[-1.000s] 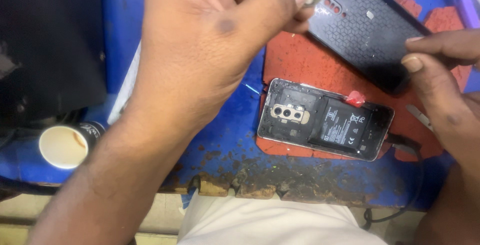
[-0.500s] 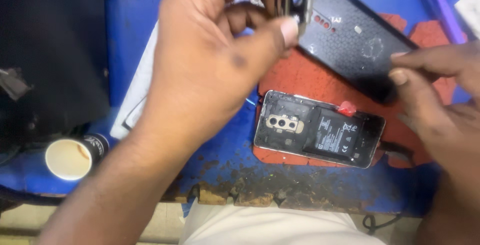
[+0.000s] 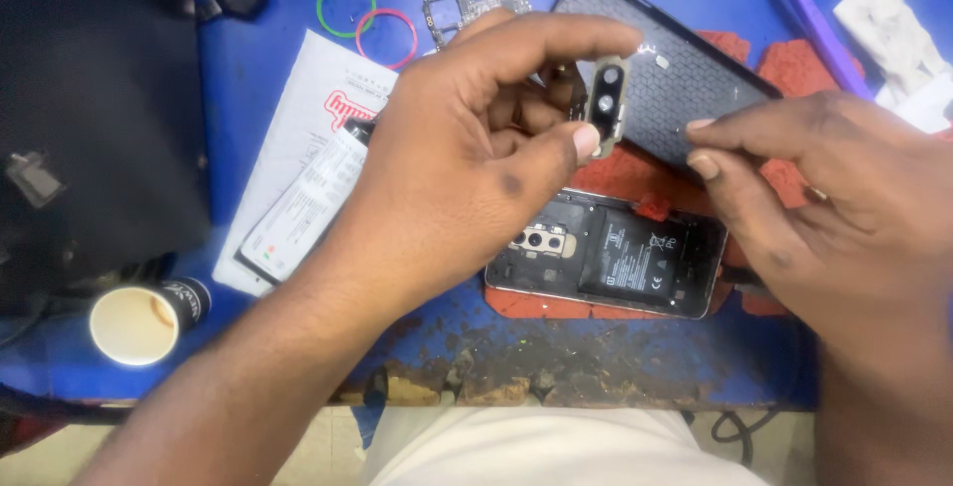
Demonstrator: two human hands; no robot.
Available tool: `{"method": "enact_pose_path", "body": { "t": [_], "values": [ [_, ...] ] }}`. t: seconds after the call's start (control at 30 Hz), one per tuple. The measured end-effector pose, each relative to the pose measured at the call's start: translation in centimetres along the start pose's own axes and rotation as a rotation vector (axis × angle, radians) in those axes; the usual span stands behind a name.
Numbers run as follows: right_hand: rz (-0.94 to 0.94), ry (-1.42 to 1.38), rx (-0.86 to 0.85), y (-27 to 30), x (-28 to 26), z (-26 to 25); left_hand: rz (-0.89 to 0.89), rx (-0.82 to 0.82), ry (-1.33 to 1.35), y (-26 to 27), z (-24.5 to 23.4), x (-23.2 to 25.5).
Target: The person works on the internal components of a disassembled smartphone placed on a workbench. They use tweezers and a screwdriver to manipulate small parts and connectors near the camera module and battery area.
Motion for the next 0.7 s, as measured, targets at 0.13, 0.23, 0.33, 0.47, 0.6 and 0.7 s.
{"method": "enact_pose_path", "body": {
  "t": [0.13,0.23,0.33,0.47,0.6,0.7],
  "values": [
    [-0.125,-0.052,0.044,0.4,0.0,0.2,0.020,-0.006,-0.001,0.2,0.4,-0.6],
    [-0.230,-0.099,0.089,0.6,-0.6,0.2,0.036,-0.027,0.123,0.2,1.2,-1.3],
    [-0.283,-0.045,0.101,0.6,-1.9,0.4,0.041,-0.026,0.179,0.5,1.9,-1.7],
    [-0.316,-0.001,0.090,0.4,-2.7,0.5,0.042,0.015,0.116,0.8,1.3,-1.6],
    [-0.329,0.012,0.089,1.2,-2.8,0.8,0.085,0.045,0.139,1.1,1.4,-1.3],
    [-0.348,0.002,0.084,1.7,-2.6,1.1,0.136,0.081,0.031,1.3,1.3,-0.8]
  ]
}}
Point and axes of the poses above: each hand's wrist, its own y-axis away from the middle knuckle, its own z-axis out of the palm, x = y × z, the point moved 6 cm from there along -y, towards the middle knuckle, and after that the axes turned 1 degree about z, right-handed, at the moved point
